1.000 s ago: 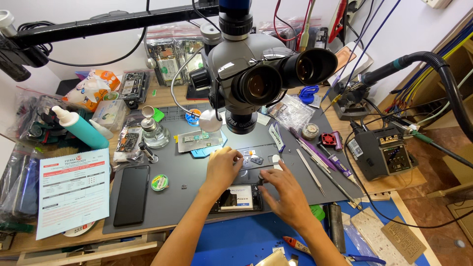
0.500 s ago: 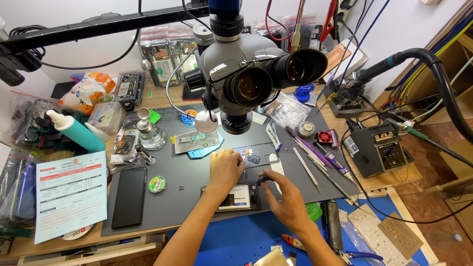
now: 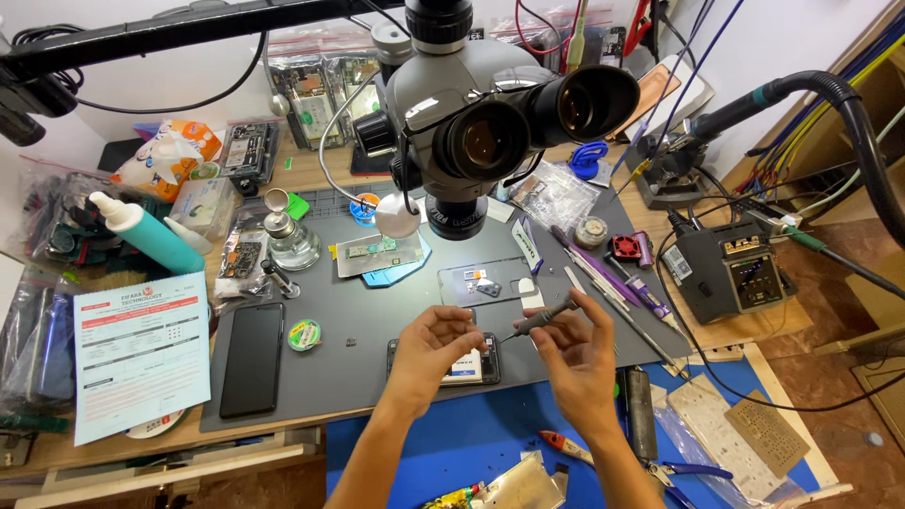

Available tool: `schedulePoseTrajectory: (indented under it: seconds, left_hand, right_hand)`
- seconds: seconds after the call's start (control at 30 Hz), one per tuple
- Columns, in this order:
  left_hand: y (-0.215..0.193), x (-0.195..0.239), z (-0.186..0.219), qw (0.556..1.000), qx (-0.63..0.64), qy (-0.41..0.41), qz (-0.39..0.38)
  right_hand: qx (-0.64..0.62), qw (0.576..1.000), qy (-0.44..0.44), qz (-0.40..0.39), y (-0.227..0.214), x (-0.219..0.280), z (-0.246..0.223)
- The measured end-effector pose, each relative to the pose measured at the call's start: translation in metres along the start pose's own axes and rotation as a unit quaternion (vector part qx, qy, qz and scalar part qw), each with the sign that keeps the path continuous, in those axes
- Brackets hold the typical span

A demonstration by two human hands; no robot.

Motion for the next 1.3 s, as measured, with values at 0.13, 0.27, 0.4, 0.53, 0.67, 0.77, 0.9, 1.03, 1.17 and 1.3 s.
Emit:
schedulePoseTrajectory:
  seconds: [0.13,0.27,0.4,0.53,0.67,0.77,0.9,1.03,1.17,1.3]
  left_hand:
    - [0.001,0.010,-0.019,0.999,0.031,0.007,-0.020]
    - [0.004,0.018,-0.027,0.997,0.063,0.018,-0.048]
    - [0.004,0.025,-0.030,0.996,0.062,0.008,-0.057]
    - [0.005,0.032,-0.032,0.995,0.076,0.018,-0.068]
    - [0.001,0.043,-0.028,0.998,0.022,0.061,-0.023]
    - [-0.006,0.049,-0.026,0.994,-0.038,0.107,-0.005]
    - [-0.009,0.063,-0.012,0.945,-0.248,0.211,0.000]
    - [-0.020,0.060,-0.005,0.807,-0.455,0.375,0.001]
    - [-0.030,0.038,-0.019,0.717,-0.600,0.350,-0.055]
    - [-0.029,0.029,-0.023,0.702,-0.621,0.338,-0.083]
  right_hand:
    - [-0.006,1.000,-0.018,0.007,0.007,0.009,-0.010]
    - [-0.024,1.000,-0.018,0.001,0.009,0.017,-0.012]
    - [-0.006,1.000,-0.009,0.004,0.009,0.023,-0.015]
    - [-0.024,1.000,-0.007,0.000,0.011,0.030,-0.009]
    - [0.069,0.996,-0.050,0.042,0.016,0.041,0.001]
    - [0.064,0.996,-0.063,0.018,0.021,0.042,-0.006]
    - [0.149,0.983,-0.095,-0.046,0.021,0.037,-0.009]
    - [0.224,0.970,-0.060,-0.076,0.014,0.030,0.012]
    - [0.237,0.966,0.000,-0.102,0.011,0.030,0.038]
    - [0.252,0.961,0.003,-0.111,0.014,0.031,0.047]
Point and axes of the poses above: each hand's wrist, its own x-axis away from the middle knuckle, its own y-axis out of the palm, z = x × y, the point moved 4 cm from there along -x, towards the middle knuckle, and after that the axes turned 5 degrees about x, right-handed, at the moved point
